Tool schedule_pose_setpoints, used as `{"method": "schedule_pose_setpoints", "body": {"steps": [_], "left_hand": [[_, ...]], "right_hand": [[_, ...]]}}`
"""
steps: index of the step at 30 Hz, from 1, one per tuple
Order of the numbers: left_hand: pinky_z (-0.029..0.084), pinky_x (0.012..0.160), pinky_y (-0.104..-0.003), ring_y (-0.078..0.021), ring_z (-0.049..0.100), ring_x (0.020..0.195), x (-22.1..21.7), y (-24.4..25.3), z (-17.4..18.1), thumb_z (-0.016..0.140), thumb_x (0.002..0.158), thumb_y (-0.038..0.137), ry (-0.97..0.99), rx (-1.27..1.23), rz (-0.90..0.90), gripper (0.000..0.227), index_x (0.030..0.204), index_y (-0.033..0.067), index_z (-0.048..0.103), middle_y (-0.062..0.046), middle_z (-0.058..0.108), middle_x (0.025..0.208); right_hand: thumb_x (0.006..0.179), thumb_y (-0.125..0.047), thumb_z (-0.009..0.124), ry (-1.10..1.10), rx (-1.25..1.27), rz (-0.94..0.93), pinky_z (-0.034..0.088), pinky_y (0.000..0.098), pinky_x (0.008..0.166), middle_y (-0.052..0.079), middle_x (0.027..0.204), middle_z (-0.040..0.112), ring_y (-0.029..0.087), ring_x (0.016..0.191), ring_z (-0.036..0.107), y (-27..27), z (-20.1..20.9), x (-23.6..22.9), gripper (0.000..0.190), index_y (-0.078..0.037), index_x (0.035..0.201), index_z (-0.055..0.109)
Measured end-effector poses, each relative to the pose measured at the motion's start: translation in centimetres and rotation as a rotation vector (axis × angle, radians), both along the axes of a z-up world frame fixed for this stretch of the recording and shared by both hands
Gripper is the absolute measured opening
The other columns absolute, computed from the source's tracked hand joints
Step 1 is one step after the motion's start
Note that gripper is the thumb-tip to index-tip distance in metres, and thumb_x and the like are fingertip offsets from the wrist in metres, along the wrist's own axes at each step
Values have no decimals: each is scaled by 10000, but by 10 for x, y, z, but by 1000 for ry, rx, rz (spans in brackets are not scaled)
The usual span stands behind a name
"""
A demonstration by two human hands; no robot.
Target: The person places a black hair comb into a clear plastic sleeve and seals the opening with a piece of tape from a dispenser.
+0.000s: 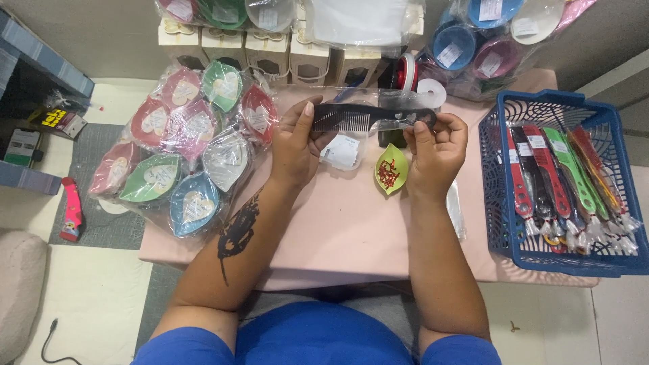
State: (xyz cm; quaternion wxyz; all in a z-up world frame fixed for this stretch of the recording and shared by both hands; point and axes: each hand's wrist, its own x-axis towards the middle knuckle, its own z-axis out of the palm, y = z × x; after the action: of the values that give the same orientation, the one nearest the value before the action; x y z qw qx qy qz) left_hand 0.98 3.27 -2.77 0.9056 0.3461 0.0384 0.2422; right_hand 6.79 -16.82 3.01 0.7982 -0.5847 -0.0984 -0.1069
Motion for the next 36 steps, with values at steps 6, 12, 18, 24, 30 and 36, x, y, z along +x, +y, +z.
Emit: {"method": "schedule_pose_setpoints", "body": {"steps": [6, 12, 18, 24, 30, 36], "left_hand": [[719, 822, -363, -336, 790, 995, -3, -3, 10, 609, 1085, 233, 24, -21, 11, 311, 1323, 35, 633, -226, 748, 1224], [724, 817, -347, -322, 794, 974, -5, -8, 15, 620, 1080, 228, 49, -54, 11, 319, 1330, 29, 628, -204, 761, 1187], [713, 856, -364, -316, 786, 1023, -11, -3, 23, 602, 1087, 276, 27, 26, 14, 324, 1299, 40, 662, -204, 762, 1190], [707, 857, -398, -335, 784, 1018, -4, 0, 12, 604, 1086, 292, -3, 72, -4, 336, 1303, 42, 662, -214, 763, 1184], [703, 880, -358, -295, 779, 1048, -7, -6, 18, 625, 1081, 269, 7, 19, -12, 322, 1304, 42, 672, -178, 778, 1175], [695, 879, -396, -331, 772, 1059, -10, -10, 23, 681, 1060, 255, 6, 58, -48, 308, 1296, 58, 695, -202, 763, 1194]], "right_hand": [[1028, -8, 694, 42, 93, 92, 685, 175, 833, 16, 1057, 626, 74, 909, 711, 1, -12, 5, 267, -95, 1247, 570], [1026, 8, 689, 69, 85, 153, 688, 187, 772, 32, 1018, 652, 94, 863, 719, 2, -20, 5, 275, -96, 1257, 580], [1046, -43, 670, 61, 79, 138, 704, 216, 794, 43, 1004, 668, 96, 846, 735, -8, -32, 17, 136, -78, 1173, 635], [1019, 34, 672, 39, 3, 236, 725, 281, 814, 101, 1007, 687, 169, 841, 769, -3, -30, 12, 247, -38, 1247, 610], [1046, -6, 661, 37, 88, 191, 731, 277, 780, 93, 1021, 695, 188, 822, 785, -6, -33, 17, 208, -67, 1230, 584], [1073, -25, 617, 96, 66, 239, 731, 276, 798, 108, 1013, 726, 204, 852, 798, -4, -31, 11, 145, -42, 1210, 659]]}}
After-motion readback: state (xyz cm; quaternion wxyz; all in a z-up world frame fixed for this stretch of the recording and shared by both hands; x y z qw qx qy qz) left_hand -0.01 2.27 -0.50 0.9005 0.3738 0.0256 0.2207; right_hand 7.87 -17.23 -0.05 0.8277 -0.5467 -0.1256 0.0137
